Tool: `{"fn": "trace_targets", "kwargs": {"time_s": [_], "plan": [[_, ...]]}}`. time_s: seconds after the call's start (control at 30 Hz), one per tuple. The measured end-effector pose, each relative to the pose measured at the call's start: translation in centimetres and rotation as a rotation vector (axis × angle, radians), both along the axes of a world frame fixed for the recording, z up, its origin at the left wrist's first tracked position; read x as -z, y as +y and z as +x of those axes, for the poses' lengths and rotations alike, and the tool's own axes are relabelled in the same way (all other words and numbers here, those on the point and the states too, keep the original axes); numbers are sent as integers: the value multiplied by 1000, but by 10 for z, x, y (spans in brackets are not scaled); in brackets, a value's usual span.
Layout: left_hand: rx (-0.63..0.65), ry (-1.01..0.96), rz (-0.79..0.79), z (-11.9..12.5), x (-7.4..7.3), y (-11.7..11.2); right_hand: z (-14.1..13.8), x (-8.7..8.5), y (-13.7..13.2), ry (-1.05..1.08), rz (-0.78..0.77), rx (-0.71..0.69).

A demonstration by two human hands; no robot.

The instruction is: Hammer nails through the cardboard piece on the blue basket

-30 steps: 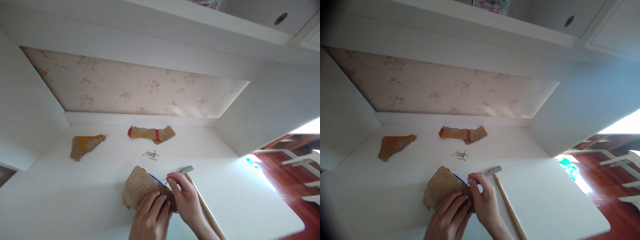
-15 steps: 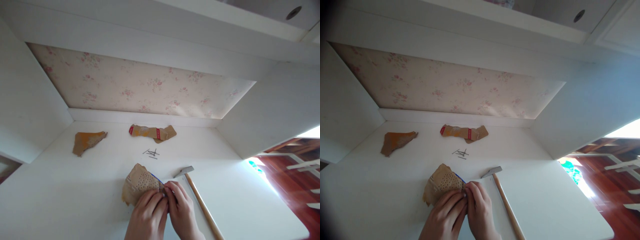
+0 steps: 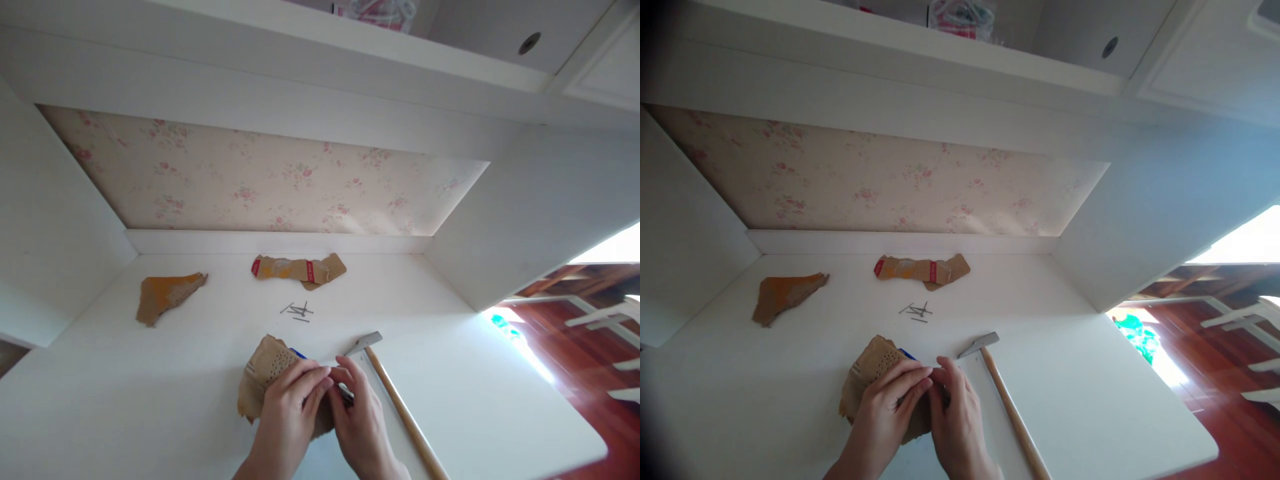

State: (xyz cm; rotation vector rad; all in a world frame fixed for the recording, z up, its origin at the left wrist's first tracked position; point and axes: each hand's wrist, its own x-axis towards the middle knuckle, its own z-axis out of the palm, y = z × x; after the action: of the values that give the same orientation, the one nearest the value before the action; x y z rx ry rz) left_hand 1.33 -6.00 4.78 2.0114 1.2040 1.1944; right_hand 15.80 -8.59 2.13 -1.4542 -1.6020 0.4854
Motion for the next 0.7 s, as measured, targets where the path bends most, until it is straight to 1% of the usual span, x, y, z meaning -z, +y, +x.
{"fn": "trace_targets", "kwargs": {"time_s": [0.13,0.2,0.23,0.27,0.3,0.33,0.37,0.4,0.43,0.5,0.57,0.63,0.7], "plan": [[-5,36,36,2,4,0,6,-3,-4,-56,-40,-40],[10,51,29,3,3,0,19,-3,-9,-137,-10,-5],[14,52,30,3,3,1,28,-1,-13,-180,11,42],[15,50,34,3,3,1,40,2,-16,-205,11,122],[16,47,41,3,3,1,53,8,-21,-211,-29,210],[17,46,49,3,4,1,65,15,-25,-227,-66,315],[17,48,53,3,4,2,77,24,-29,-291,-98,414],[16,49,53,3,5,2,88,33,-33,-391,-139,453],[14,49,50,3,5,3,97,42,-37,-492,-197,443],[13,45,36,3,5,4,108,56,-43,-612,-306,404],[15,38,19,3,3,5,113,60,-45,-639,-361,346],[24,34,-1,3,1,5,111,54,-42,-546,-384,300],[32,29,-19,3,0,5,105,38,-39,-296,-432,283]]}}
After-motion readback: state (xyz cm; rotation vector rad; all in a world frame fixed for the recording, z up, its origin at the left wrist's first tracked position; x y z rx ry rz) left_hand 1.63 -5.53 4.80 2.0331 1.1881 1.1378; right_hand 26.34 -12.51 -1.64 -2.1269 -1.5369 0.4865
